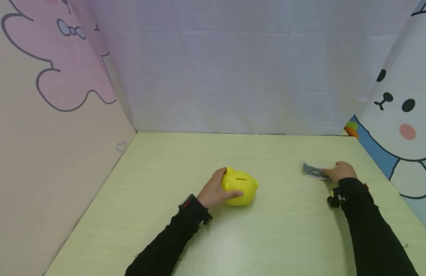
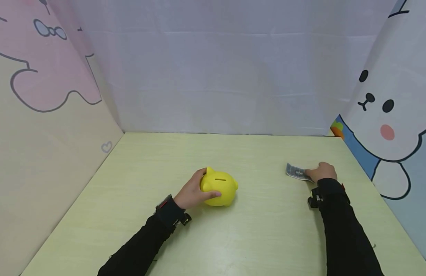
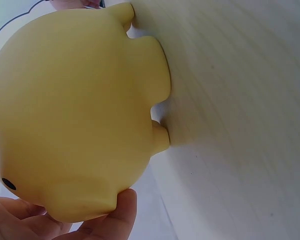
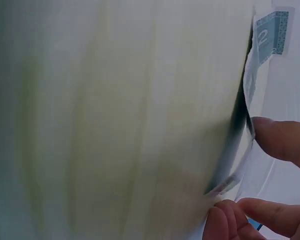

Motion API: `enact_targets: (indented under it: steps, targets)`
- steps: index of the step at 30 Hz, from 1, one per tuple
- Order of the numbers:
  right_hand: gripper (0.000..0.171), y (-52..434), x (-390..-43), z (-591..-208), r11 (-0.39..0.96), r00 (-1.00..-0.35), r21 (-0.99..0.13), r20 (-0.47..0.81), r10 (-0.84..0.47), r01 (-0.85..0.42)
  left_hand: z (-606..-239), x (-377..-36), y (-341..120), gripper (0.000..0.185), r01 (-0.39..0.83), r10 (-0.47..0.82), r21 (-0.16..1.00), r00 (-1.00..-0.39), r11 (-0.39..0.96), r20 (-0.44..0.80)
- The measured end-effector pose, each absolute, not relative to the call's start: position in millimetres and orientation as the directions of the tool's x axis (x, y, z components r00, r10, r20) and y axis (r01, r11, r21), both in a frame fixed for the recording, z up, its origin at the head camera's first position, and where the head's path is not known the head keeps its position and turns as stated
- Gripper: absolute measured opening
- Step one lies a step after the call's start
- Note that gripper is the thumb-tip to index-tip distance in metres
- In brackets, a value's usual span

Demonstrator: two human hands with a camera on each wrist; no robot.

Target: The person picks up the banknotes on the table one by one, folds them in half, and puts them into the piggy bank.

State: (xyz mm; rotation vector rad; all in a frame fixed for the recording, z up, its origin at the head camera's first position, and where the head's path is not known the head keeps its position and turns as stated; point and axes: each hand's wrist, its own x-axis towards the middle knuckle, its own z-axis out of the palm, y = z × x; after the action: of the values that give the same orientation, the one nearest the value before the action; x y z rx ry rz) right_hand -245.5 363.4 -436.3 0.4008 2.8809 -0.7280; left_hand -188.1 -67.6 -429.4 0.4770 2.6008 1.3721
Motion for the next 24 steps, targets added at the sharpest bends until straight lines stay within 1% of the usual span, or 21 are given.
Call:
enact_targets:
  steps: [7, 16, 24]
  targets:
    - [0.07, 363.7, -250.9, -439.2, 0.887, -0.955, -0.373, -0.221, 0.199, 0.272, -429.5, -188.4, -67.7, 0.098, 0.207, 0.355, 0.823, -0.935, 0.529, 0.007]
    - [0.055, 362.8, -247.5, -435.5, 0.88, -0.962, -0.408, -0.213, 0.169, 0.245, -428.2, -187.3, -67.4, 0.098, 0.205, 0.353, 0.827, -0.936, 0.524, 0.009]
    - [0.045, 361.8, -247.9, -437.2, 0.85, -0.956, -0.445, -0.207, 0.209, 0.282, -429.6, -187.9, -67.0, 0.098, 0.209, 0.354, 0.826, -0.935, 0.524, 0.012]
